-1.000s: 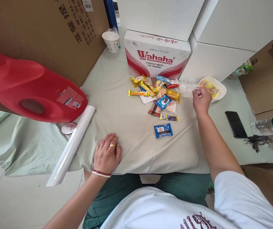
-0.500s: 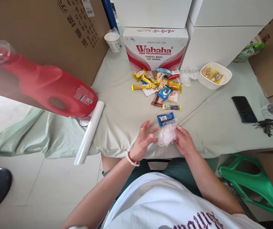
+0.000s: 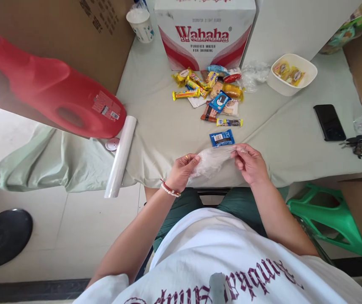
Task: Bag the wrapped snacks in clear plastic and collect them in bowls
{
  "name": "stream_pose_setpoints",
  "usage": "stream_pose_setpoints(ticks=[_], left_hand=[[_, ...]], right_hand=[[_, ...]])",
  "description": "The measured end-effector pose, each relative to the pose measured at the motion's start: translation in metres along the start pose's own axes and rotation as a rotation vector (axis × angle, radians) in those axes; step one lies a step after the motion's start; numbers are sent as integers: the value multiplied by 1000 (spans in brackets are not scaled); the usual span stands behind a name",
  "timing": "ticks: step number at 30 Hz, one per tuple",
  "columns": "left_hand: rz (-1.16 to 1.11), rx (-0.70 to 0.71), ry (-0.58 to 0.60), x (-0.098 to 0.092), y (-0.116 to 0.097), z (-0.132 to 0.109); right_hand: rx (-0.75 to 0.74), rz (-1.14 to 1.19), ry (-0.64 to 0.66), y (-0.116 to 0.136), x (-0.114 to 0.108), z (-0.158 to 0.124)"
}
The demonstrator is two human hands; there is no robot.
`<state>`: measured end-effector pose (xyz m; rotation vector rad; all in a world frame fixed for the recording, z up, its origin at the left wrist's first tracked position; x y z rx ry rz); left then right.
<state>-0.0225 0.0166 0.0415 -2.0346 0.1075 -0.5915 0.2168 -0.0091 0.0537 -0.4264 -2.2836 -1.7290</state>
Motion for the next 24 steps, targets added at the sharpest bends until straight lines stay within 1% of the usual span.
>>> stream_pose_setpoints(ticks=[2,3,4,6,8,10,12,13,14,15,19,21,22,23,24], left_hand=[[64,-27,-27,-11,1,-2],[116,-16,-55,-15,1,-3],[192,22,-89,-19,1,-4],[423,173,-165,-17,0,-7],[729,363,-218,-5,0,-10],[1039,495,-251,13,3,-11],[1289,547,-270,29,9,-9],[1367,552,-268,33,11,-6],[1402,552,-252,34,13,-4],[1391,548,-231,33,15,-1],[1119,471,-132,16,15,6],[1012,422,-94,11,14,5],[985,408,-101,12,14,4],[971,400,-135,13,13,2],[964,395,-196,15,13,-1]], right_hand=[[25,-27,-26,1,0,3],[39,-37,-38,1,0,5],[56,-43,-47,1,-1,6],[96,-46,-56,0,-1,8],[147,-47,-54,-2,-1,7],[191,-46,-49,-3,0,5],[218,-43,-40,-3,-3,2],[223,-44,-35,-2,-6,0],[226,-46,-32,0,-10,-2],[228,-50,-30,2,-16,-3],[234,-38,-26,9,-39,-5],[187,7,-39,11,-44,-2],[139,33,-59,11,-44,0],[80,52,-87,10,-42,2],[14,59,-121,9,-39,2]])
Point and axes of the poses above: each hand's wrist, its own z-axis towards the middle knuckle, its own x-axis out of the palm, y = z × x, the point moved 1 cm from there along z, towards the middle knuckle, and after that the axes turned 13 degrees about y, right-handed, at the moved point
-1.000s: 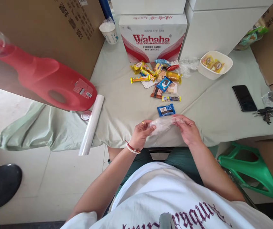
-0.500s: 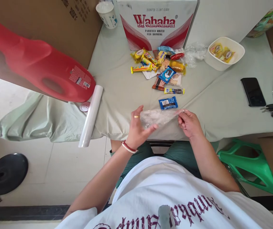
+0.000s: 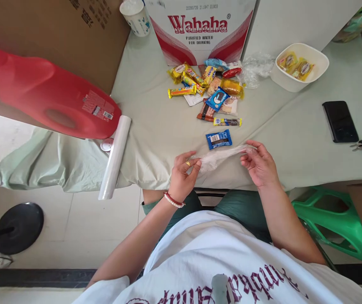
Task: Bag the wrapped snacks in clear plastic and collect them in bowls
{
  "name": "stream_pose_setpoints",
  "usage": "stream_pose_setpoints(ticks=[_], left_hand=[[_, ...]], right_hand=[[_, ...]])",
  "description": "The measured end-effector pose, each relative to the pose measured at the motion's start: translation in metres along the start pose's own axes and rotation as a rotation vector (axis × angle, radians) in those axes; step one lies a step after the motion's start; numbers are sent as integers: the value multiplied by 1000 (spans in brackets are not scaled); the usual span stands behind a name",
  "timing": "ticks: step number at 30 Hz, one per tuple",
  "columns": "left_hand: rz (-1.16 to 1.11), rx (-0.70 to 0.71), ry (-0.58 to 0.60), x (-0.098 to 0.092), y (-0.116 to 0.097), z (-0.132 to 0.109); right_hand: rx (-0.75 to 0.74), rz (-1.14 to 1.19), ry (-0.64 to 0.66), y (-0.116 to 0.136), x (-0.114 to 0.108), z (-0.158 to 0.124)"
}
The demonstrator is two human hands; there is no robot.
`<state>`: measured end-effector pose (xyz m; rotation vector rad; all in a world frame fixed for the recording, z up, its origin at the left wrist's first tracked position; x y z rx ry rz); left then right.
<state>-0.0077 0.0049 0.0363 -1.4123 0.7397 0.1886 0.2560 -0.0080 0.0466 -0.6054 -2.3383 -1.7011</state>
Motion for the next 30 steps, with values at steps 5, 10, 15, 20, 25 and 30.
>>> stream_pose_setpoints(ticks=[5,10,15,20,25,30], left_hand=[[-121,-169,-220,2,-11,-7],[-394,-203,-119,11,-16,-13],[-452,-191,-54,17,-16,-22],[-610,-291,-45,13,-10,-19],[-844,-387,-76,10,-6,-14],[-655,-419,-128,-1,6,-9]], right_hand=[[-102,-166,14,-21,28,-16],[-15,-300,195,-43,60,-34],[49,-330,178,-46,68,-31],[96,-388,181,-49,62,-29],[152,-230,169,-42,61,-31],[230,-168,200,-30,47,-32]])
Point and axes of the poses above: each hand's wrist, its own z-axis towards the middle knuckle, its own x-axis out of the palm, y = z × x, the point moved 1 cm from there along z, towards the middle knuckle, and after that the axes turned 13 degrees about y, right-handed, at the moved point
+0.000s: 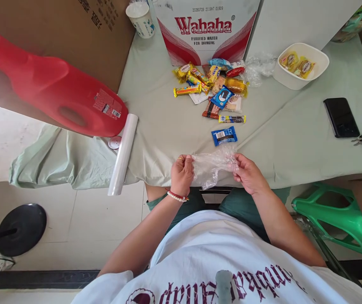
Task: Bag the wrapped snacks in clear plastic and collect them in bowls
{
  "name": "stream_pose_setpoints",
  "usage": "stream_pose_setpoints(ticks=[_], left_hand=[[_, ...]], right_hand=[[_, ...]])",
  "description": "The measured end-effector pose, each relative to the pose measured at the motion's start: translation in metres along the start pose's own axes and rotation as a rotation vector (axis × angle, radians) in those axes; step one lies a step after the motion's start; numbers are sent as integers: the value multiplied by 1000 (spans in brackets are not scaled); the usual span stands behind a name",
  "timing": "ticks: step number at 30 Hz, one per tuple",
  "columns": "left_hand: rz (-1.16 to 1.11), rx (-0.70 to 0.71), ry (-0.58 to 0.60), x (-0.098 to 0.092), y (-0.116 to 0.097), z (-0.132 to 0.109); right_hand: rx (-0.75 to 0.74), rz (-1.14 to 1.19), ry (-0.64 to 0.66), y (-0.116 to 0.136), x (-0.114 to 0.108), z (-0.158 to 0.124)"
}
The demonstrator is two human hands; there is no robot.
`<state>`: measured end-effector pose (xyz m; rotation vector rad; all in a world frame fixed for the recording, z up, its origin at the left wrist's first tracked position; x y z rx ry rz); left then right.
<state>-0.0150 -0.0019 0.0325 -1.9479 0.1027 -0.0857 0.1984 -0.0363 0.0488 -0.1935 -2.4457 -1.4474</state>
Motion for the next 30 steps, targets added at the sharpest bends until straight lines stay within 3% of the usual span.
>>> stream_pose_setpoints(ticks=[7,9,11,13,15,18,20,22,25,28,30], left_hand=[[484,72,-179,-36,7,18],[657,240,-283,-37,2,13],[833,473,-298,-30,-5,4],[985,644,-146,-18,-13,-3],[1089,687,71,-5,-18,-6],[1128,584,277,8,-17,-2],[1048,513,284,9,-12,2],[925,443,181,2,-5,7],[818,344,-66,-17,4,18],[846,280,-241,-38,8,35],[880,262,-342,-49,11,44]], right_hand=[[-75,-225,-163,-1,-41,-4],[-107,-343,-205,-2,-47,-3],[-133,-454,-217,-2,-49,0],[-158,-531,-211,-4,-48,3],[-190,-573,-198,-6,-46,6],[-228,-609,-178,-8,-43,8],[-247,-600,-173,-8,-42,9],[-269,-552,-174,-7,-41,11],[-275,-421,-154,-7,-38,18],[-242,-354,-150,-10,-34,28],[-229,-435,-178,-12,-32,33]])
Point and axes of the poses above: each hand's wrist, its own z-axis towards the middle knuckle, its own x-axis out of the palm, y = z × x, the point moved 1 cm from there along z, towards the middle knuckle, and after that the axes turned 13 degrees about y, right-handed, at the moved point
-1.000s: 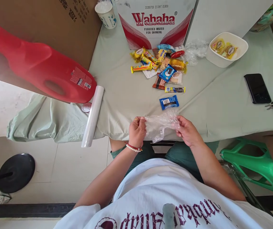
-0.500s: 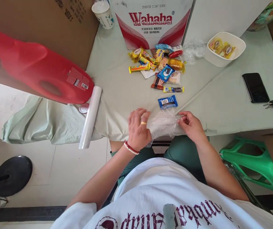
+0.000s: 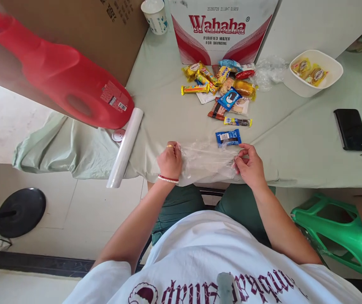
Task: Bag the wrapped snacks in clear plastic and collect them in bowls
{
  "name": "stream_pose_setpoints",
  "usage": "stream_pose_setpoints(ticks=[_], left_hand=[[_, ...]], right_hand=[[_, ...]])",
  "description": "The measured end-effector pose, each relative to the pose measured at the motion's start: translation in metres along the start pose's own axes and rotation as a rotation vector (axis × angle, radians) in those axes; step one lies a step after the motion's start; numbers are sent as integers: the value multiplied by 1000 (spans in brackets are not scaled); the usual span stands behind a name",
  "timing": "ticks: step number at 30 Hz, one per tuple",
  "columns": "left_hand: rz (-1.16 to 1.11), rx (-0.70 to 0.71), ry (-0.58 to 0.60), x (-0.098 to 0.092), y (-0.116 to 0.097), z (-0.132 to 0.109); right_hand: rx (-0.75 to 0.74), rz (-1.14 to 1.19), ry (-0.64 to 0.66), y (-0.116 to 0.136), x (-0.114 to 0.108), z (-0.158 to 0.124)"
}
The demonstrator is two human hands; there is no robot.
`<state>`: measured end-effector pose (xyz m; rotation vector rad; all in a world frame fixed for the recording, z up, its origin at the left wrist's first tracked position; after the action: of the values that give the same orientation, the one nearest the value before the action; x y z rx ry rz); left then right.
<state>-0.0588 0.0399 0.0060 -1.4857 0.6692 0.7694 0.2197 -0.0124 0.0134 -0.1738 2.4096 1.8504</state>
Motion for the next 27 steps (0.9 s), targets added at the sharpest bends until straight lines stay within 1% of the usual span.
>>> stream_pose_setpoints(ticks=[2,3,4,5,6,9,10,11,12,14,16,17,18,20,21,22,23,24,25,27], left_hand=[[22,12,-121,0,6,2],[23,49,-174,0,7,0],[20,105,-193,1,8,-2],[20,179,-160,2,8,-5],[25,266,-75,4,7,-8],[96,531,289,5,2,-12],[131,586,365,4,1,-12],[164,613,405,1,1,-11],[191,614,423,-2,1,-9],[221,568,448,-9,4,-6],[243,519,501,-14,8,-5],[255,507,533,-16,11,-6],[268,503,562,-17,12,-6],[291,515,605,-18,15,-8],[299,525,621,-18,15,-8],[306,535,635,-18,16,-8],[313,544,647,-18,16,-7],[322,551,657,-18,16,-7],[331,558,668,-19,16,-6],[351,569,686,-22,18,-4]], right_hand=[[-17,-130,-21,-2,2,3],[-34,-188,-32,-3,3,3],[-53,-233,-45,-3,3,3],[-67,-263,-54,-4,3,3],[-74,-277,-61,-4,2,3],[-45,-254,-77,-6,-2,0],[-27,-228,-80,-8,-4,-2],[-10,-196,-83,-10,-7,-4],[7,-160,-85,-13,-11,-5],[49,-83,-56,-18,-21,-9],[80,-78,-12,-19,-30,-13],[75,-131,-20,-16,-34,-14],[49,-218,-60,-10,-37,-15],[-76,-435,-171,8,-36,-16],[-170,-537,-181,17,-31,-15],[-276,-626,-128,26,-25,-14],[-381,-703,-18,33,-17,-12],[-474,-775,122,37,-9,-10],[-528,-839,210,38,-2,-7],[-572,-949,369,31,9,2]])
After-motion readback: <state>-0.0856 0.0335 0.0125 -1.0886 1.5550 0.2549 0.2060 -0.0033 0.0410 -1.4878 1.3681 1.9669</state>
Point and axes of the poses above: each hand's wrist, its own z-axis towards the middle knuckle, its own x-axis out of the palm, y = z × x, the point moved 1 cm from there along z, towards the middle knuckle, and after that the axes turned 13 degrees about y, right-handed, at the moved point
